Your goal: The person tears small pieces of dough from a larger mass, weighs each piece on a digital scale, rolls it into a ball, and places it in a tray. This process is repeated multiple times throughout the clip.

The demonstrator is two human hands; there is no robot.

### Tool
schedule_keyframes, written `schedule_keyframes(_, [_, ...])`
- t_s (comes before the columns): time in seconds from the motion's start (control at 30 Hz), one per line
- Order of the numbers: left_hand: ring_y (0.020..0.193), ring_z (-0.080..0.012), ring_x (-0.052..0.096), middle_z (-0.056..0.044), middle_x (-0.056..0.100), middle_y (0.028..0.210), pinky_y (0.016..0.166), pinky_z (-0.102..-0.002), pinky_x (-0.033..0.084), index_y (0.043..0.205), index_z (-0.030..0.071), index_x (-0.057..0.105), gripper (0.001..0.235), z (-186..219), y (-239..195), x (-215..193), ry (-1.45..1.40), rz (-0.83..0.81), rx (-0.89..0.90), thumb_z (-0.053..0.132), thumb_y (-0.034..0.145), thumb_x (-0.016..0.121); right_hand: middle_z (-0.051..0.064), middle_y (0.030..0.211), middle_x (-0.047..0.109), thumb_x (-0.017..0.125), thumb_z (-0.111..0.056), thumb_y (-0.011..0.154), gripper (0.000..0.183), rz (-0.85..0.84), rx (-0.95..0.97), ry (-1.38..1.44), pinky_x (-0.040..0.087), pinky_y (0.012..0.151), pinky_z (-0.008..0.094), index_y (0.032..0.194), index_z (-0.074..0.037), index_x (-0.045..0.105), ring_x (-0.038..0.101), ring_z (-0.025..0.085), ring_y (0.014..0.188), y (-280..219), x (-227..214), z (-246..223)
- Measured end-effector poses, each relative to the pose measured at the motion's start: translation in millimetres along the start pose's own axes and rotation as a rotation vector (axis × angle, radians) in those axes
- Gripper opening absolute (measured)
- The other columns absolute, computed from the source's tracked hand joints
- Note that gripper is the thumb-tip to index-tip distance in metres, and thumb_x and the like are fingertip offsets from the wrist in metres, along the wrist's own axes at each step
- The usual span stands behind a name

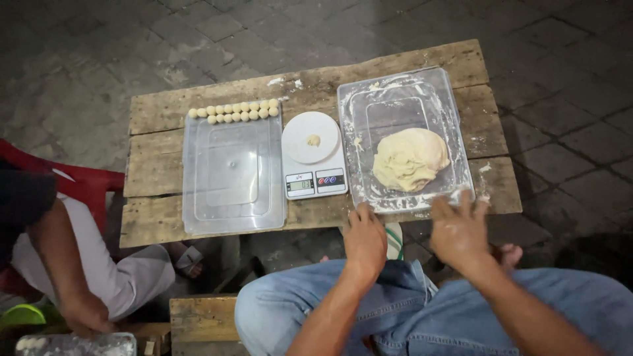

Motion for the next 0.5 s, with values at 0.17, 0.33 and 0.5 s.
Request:
schedule_keyframes(0.17, [0.114, -0.0427, 0.051, -0.02, 0.043, 0.137, 0.086, -0.053, 0.055, 0.136, -0.011, 0.056, 0.055, -8.7, -6.4, 16.7, -0.303, -0.265, -0.046, 0.021, 0.093, 0.069, -0.002, 0.152, 0.059, 0.046, -0.015, 0.087, 0.06, 0.304, -0.199, 0.194, 0.021, 0.116, 0.067, 0.146, -0.021, 0.058, 0.034, 0.043, 0.153, -22.4, -35.9, -64.5])
schedule_keyframes(0.33, [0.104, -0.0414, 0.058, -0.014, 0.049, 0.133, 0.084, -0.05, 0.056, 0.13, -0.005, 0.062, 0.044, -18.6, -9.3, -0.8, -0.325, -0.197, -0.068, 0.011, 0.09, 0.065, -0.003, 0.151, 0.059, 0.047, -0.014, 0.089, 0.059, 0.388, -0.285, 0.204, 0.02, 0.116, 0.068, 0.146, -0.023, 0.059, 0.033, 0.042, 0.152, -13.0, -23.0, -86.6])
schedule_keyframes(0.5, [0.084, -0.0381, 0.065, -0.006, 0.061, 0.122, 0.073, -0.048, 0.058, 0.109, 0.005, 0.073, 0.026, -27.8, -11.6, -23.8, -0.332, -0.003, -0.091, 0.009, 0.086, 0.062, -0.006, 0.145, 0.063, 0.048, -0.014, 0.088, 0.058, 0.501, -0.334, 0.17, 0.027, 0.113, 0.065, 0.142, -0.026, 0.061, 0.042, 0.041, 0.146, -18.6, -33.5, -94.5])
Point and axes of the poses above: each hand's wrist, its own y-axis towards the middle knuckle, its own x-axis out of the palm, z = x × y, the point moved 10 cm from there along y, towards the middle knuckle
